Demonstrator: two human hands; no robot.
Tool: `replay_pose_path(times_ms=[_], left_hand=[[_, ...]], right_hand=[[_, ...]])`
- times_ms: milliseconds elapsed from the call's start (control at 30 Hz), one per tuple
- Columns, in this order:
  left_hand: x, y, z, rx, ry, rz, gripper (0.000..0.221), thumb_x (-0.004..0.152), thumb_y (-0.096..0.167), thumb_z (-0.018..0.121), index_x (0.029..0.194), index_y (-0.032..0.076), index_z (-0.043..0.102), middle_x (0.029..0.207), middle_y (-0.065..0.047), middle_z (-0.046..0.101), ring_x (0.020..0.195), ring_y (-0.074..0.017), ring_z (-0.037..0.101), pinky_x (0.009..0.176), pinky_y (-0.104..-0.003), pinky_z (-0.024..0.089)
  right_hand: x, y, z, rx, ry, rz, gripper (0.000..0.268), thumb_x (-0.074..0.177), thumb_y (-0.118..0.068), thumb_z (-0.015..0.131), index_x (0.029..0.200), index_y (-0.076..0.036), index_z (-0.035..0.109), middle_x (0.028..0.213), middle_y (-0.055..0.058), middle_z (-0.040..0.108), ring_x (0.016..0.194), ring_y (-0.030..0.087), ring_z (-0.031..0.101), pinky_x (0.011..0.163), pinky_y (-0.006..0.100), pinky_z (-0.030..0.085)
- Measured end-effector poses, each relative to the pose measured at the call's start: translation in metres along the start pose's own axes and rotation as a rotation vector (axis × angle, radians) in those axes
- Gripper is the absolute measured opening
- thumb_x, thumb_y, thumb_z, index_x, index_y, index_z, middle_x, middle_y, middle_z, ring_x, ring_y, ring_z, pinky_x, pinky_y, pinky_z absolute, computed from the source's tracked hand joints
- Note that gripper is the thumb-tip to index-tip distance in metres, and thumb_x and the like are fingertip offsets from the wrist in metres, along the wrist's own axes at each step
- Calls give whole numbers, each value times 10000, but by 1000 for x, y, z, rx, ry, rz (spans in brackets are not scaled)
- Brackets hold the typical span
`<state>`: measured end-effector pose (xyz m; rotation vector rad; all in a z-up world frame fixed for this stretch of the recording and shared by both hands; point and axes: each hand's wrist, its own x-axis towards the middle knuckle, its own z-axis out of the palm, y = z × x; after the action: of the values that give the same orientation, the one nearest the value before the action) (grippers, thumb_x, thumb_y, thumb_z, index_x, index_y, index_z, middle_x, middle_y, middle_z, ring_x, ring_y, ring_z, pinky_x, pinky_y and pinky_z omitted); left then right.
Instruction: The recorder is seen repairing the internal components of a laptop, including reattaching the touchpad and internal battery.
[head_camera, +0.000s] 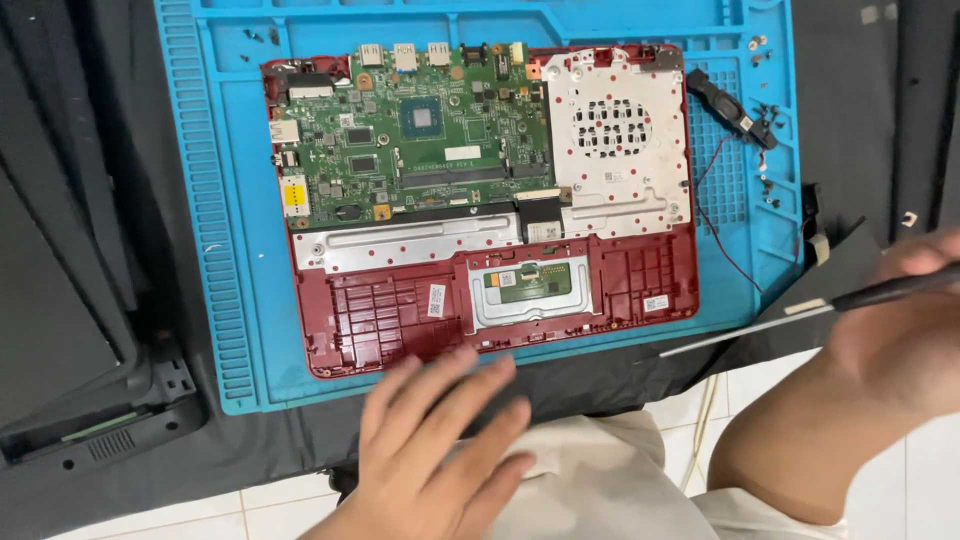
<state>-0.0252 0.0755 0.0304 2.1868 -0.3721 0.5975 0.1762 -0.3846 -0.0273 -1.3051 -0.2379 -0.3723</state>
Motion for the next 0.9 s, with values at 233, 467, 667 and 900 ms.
replay_pose_path(times_ms=[233,467,667,900], left_hand=[[32,-5,16,333,-307,-80,635,901,463,717,1421,119,599,1590,-172,416,1479,-369,364,1132,-668,261],[37,-8,19,239,-407,-132,709,881,514,689,1441,97,571,1594,-209,387,1490,-360,352,1125,-705,224],[45,-19,31,355,-404,-173,658,934,526,649,1412,76,598,1583,-191,438,1476,-331,393,1147,-650,238],[44,-21,34,403,-387,-140,652,925,543,655,1385,82,616,1553,-171,477,1449,-319,441,1147,-637,244]], right_hand=[[-29,-5,112,30,89,62,192,1195,-85,624,1279,44,510,1001,171,611,836,207,592,754,278,493],[-37,-3,139,-103,32,32,402,1187,-113,686,1485,17,449,987,185,630,821,226,620,749,299,531],[-52,4,139,-230,-7,1,481,1177,-187,724,1497,-26,404,981,200,649,785,259,644,740,328,566],[-60,6,132,-330,10,-38,511,1127,-269,765,1443,-45,432,908,204,662,727,269,640,696,311,551]])
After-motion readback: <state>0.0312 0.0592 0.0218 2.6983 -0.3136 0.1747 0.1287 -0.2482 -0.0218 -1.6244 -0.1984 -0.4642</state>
